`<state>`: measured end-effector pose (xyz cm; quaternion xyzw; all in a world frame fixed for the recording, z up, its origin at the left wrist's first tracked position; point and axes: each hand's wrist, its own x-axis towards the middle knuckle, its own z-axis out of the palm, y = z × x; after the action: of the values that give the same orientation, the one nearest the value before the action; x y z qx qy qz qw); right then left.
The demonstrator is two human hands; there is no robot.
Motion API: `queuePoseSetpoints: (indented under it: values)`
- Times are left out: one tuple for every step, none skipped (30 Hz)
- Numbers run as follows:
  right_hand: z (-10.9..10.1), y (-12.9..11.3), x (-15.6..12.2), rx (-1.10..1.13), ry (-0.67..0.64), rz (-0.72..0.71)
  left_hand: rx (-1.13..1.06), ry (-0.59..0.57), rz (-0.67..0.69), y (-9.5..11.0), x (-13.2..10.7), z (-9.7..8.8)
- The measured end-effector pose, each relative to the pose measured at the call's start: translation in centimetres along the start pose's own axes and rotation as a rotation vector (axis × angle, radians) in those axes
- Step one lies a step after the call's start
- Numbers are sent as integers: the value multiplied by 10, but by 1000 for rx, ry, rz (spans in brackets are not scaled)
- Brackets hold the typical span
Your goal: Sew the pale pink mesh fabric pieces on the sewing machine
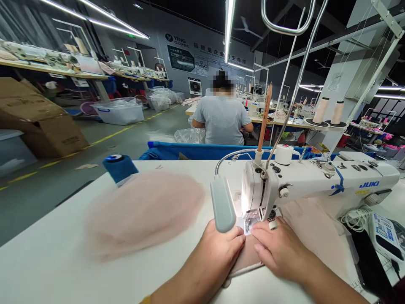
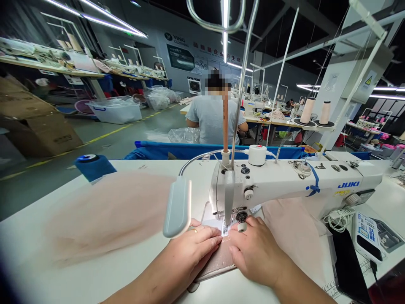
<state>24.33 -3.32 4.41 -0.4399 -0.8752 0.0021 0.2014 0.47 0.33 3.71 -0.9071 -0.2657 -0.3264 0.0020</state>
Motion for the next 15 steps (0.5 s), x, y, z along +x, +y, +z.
queuePoseSetpoints:
  values:
    - [0, 0, 0, 8, 1, 6, -9, -15, -14, 0, 2, -2]
    - [-1, -1, 0, 16, 0, 14, -16, -13, -17, 0, 4, -4]
    - [-1, -1, 0, 21, 0, 25, -21, -8, -14, 0, 5, -6]
    - [0, 0, -1, 23, -4, 34, -25, -8, -12, 0, 5, -7]
    - [1, 0, -2, 24, -6, 41, -30, -15, -14, -1, 5, -7]
    - [2, 1, -3, 26, -6, 44, -34, -14, -17, -2, 4, -6]
    - [3, 2, -4, 29, -2, 43, -35, -1, -26, -4, 2, -5]
    - [4, 2, -5, 33, 4, 41, -31, 15, -43, -7, -1, -3]
    - [5, 3, -6, 39, 11, 40, -20, 34, -69, -10, -4, -1]
    - [5, 4, -7, 47, 19, 38, -3, 47, -97, -13, -7, 1]
    - [6, 4, -7, 56, 27, 39, 18, 44, -114, -16, -9, 2]
    - [6, 4, -8, 64, 32, 38, 40, 22, -119, -18, -11, 2]
    - [7, 4, -8, 73, 35, 34, 64, -13, -117, -18, -11, 1]
    - [7, 4, -8, 83, 40, 24, 96, -43, -114, -17, -11, -2]
    - [7, 3, -7, 98, 45, 5, 132, -80, -118, -14, -9, -5]
